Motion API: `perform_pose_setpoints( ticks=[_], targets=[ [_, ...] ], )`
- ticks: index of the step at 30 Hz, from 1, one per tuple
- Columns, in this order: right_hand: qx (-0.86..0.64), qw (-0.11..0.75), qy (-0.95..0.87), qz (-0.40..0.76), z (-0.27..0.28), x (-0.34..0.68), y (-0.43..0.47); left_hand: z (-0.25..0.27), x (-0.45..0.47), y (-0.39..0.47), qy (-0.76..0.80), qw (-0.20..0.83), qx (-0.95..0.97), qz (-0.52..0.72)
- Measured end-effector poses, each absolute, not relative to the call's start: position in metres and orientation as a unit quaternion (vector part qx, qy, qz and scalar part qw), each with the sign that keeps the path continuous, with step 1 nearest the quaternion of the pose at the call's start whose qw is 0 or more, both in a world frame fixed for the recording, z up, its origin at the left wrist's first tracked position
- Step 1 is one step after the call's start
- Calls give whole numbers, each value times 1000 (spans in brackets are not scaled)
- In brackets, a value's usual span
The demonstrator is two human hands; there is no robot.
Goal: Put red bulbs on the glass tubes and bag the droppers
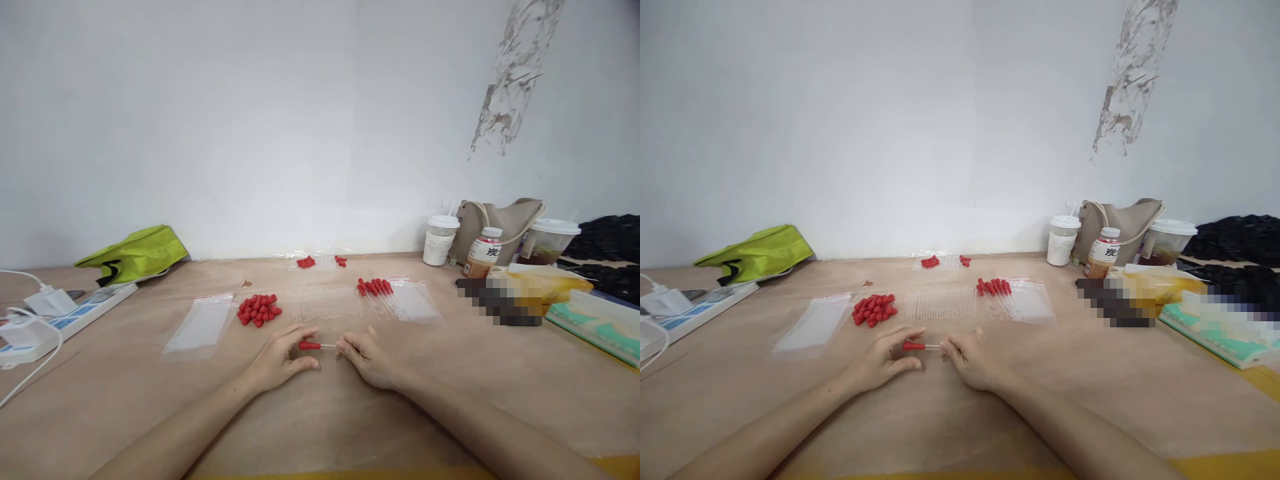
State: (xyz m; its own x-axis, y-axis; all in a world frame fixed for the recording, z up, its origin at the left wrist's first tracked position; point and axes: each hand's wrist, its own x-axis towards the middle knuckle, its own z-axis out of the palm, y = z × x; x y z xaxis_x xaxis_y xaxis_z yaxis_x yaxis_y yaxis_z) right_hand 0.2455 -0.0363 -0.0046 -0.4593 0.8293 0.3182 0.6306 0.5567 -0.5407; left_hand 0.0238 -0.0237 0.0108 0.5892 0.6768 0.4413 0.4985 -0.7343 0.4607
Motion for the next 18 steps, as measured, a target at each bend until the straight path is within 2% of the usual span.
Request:
perform_pose_setpoints(
  ticks=[4, 6, 8, 10, 13, 18],
  targets=[
    [-479, 364, -779, 177, -5, 265, -22, 9, 9, -20, 362, 124, 880, 281],
    [-520, 424, -712, 207, -3, 280, -8, 6, 5, -19, 375, 119, 877, 278],
    [-573, 443, -644, 248, 4, 299, 8, 4, 4, -17, 380, 118, 875, 275],
    [-620, 404, -616, 269, 13, 317, 24, 4, 5, -17, 379, 123, 877, 270],
    [-670, 353, -610, 234, 23, 335, 43, 6, 7, -17, 373, 133, 878, 270],
    [-725, 317, -589, 163, 22, 327, 59, 7, 7, -18, 369, 131, 883, 259]
  ],
)
